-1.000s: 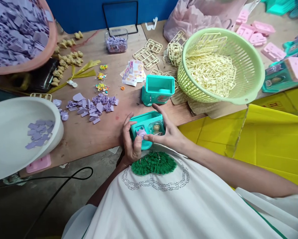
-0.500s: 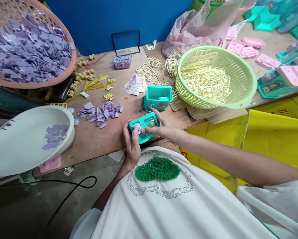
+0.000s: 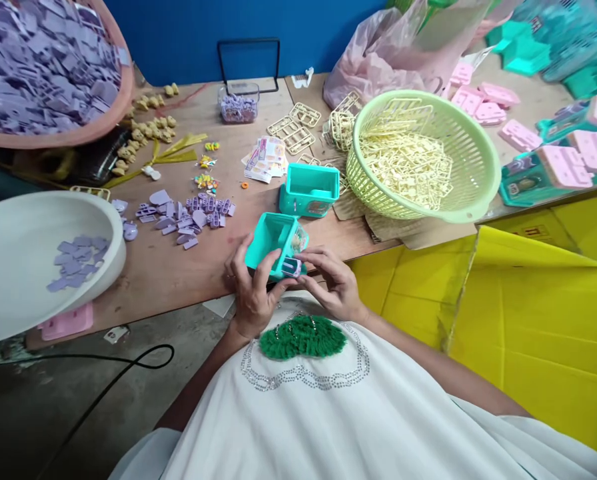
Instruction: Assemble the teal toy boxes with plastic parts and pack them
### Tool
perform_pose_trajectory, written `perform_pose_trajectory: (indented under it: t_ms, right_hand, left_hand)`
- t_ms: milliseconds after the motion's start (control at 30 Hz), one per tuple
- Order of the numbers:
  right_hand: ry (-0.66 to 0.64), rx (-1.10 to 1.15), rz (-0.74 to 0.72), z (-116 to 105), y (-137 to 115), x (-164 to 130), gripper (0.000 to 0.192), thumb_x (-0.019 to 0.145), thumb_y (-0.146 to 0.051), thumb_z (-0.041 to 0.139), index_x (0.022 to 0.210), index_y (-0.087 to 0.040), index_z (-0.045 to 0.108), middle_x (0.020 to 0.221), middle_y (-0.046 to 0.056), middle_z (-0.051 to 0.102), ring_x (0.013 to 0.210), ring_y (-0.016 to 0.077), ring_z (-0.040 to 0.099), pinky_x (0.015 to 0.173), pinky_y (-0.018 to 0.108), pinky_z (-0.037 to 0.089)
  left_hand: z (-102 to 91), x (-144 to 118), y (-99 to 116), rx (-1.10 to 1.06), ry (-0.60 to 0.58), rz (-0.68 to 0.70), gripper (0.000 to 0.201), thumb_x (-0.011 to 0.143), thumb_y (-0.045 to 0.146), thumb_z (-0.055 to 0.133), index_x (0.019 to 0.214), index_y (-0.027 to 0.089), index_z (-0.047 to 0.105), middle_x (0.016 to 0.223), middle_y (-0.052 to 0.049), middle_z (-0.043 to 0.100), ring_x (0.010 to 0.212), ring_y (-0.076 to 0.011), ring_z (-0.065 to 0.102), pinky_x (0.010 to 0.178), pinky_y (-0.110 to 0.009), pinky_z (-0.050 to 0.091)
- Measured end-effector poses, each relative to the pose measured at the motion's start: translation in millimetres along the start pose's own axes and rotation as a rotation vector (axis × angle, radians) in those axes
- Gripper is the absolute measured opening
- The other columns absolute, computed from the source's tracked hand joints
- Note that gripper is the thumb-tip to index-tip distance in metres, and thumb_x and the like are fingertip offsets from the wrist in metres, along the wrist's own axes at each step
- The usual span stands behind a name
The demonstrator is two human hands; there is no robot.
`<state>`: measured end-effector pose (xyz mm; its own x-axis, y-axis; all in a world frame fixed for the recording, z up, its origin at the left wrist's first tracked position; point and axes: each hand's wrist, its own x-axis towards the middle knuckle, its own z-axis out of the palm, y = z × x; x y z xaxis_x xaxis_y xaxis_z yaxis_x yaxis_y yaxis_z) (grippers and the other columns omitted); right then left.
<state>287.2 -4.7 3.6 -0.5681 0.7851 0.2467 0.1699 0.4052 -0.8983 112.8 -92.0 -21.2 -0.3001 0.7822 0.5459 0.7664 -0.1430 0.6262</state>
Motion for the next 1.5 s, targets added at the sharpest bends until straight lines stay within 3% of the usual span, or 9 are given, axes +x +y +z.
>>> perform_pose_trajectory:
  t_ms: [233, 333, 400, 500, 733, 967, 1200, 1400, 1500]
  right_hand:
    - [0.127, 0.272, 0.166, 10.1, 23.4, -10.3, 0.053, 0.09, -0.055, 0.083, 0.131, -0.025, 0.071, 0.128, 0.012, 0.07, 0.122, 0.0268, 0.07, 0.109, 0.045, 0.06]
    - [0.131, 0.251, 0.181, 13.1, 30.7, -11.8, 0.043, 0.092, -0.056, 0.08, 0.12, -0.025, 0.076, 0.12, 0.012, 0.072, 0.116, 0.0264, 0.071, 0.103, 0.044, 0.062]
    - [0.119, 0.215, 0.121, 13.6, 30.8, -10.8, 0.036, 0.094, -0.053, 0.078, 0.117, -0.025, 0.078, 0.117, 0.012, 0.073, 0.112, 0.026, 0.072, 0.099, 0.043, 0.062]
    - [0.124, 0.181, 0.03, 13.7, 25.9, -6.8, 0.033, 0.095, -0.049, 0.078, 0.118, -0.024, 0.078, 0.114, 0.012, 0.075, 0.108, 0.0256, 0.073, 0.093, 0.041, 0.063]
    - [0.108, 0.03, -0.252, 12.6, 6.3, 8.4, 0.03, 0.099, -0.036, 0.078, 0.124, -0.02, 0.076, 0.113, 0.013, 0.077, 0.101, 0.0224, 0.075, 0.087, 0.035, 0.065]
    - [-0.001, 0.102, -0.352, 17.7, 1.0, 22.2, 0.037, 0.102, -0.029, 0.072, 0.139, -0.022, 0.072, 0.122, 0.014, 0.073, 0.111, 0.0233, 0.074, 0.093, 0.038, 0.066]
    - [0.03, 0.173, -0.423, 30.8, 5.2, 30.4, 0.025, 0.103, -0.02, 0.07, 0.127, -0.021, 0.078, 0.117, 0.012, 0.072, 0.106, 0.0203, 0.071, 0.091, 0.038, 0.064]
    - [0.076, 0.315, -0.246, 30.4, 5.2, 26.2, 0.027, 0.097, -0.028, 0.08, 0.123, -0.024, 0.082, 0.116, 0.01, 0.076, 0.107, 0.0211, 0.074, 0.093, 0.037, 0.065]
    - [0.087, 0.355, -0.249, 31.5, 7.0, 27.3, 0.025, 0.096, -0.03, 0.082, 0.119, -0.022, 0.082, 0.114, 0.01, 0.077, 0.105, 0.0204, 0.075, 0.092, 0.036, 0.066]
  left_hand:
    - [-12.6, 7.7, 8.7, 0.059, -0.087, 0.011, 0.042, 0.1, 0.046, 0.071, 0.135, 0.024, 0.067, 0.136, -0.015, 0.059, 0.125, -0.0298, 0.063, 0.103, -0.04, 0.055]
    - [-19.1, 20.8, 17.1, 0.082, -0.101, 0.049, 0.04, 0.099, 0.046, 0.074, 0.131, 0.023, 0.068, 0.13, -0.014, 0.063, 0.125, -0.0312, 0.061, 0.11, -0.044, 0.052]
    - [-25.0, 35.0, 23.9, 0.071, -0.117, 0.068, 0.033, 0.097, 0.04, 0.076, 0.125, 0.024, 0.07, 0.129, -0.013, 0.063, 0.13, -0.0327, 0.059, 0.116, -0.049, 0.049]
    - [-36.9, 59.1, 33.4, 0.002, -0.224, 0.07, 0.011, 0.097, 0.021, 0.07, 0.107, 0.023, 0.074, 0.126, -0.01, 0.063, 0.121, -0.0272, 0.066, 0.108, -0.042, 0.056]
    - [-67.0, 81.3, 42.0, 0.057, -0.428, 0.058, 0.013, 0.096, 0.015, 0.07, 0.096, 0.021, 0.082, 0.118, -0.008, 0.07, 0.104, -0.0217, 0.074, 0.086, -0.032, 0.064]
    - [-88.9, 76.8, 25.6, 0.046, -0.417, -0.097, 0.013, 0.095, 0.019, 0.074, 0.096, 0.023, 0.086, 0.122, -0.009, 0.074, 0.11, -0.0229, 0.076, 0.088, -0.033, 0.066]
    - [-89.2, 74.6, 17.6, -0.073, -0.343, -0.199, 0.009, 0.091, 0.02, 0.079, 0.093, 0.025, 0.087, 0.116, -0.006, 0.074, 0.108, -0.0187, 0.075, 0.092, -0.03, 0.067]
    - [-82.6, 71.8, 18.7, -0.134, -0.324, -0.248, 0.009, 0.089, 0.022, 0.082, 0.094, 0.027, 0.088, 0.119, -0.006, 0.072, 0.112, -0.0198, 0.074, 0.087, -0.029, 0.068]
    - [-83.5, 75.4, 18.5, -0.156, -0.325, -0.286, 0.004, 0.086, 0.025, 0.085, 0.089, 0.026, 0.087, 0.12, -0.006, 0.069, 0.11, -0.0199, 0.075, 0.089, -0.031, 0.069]
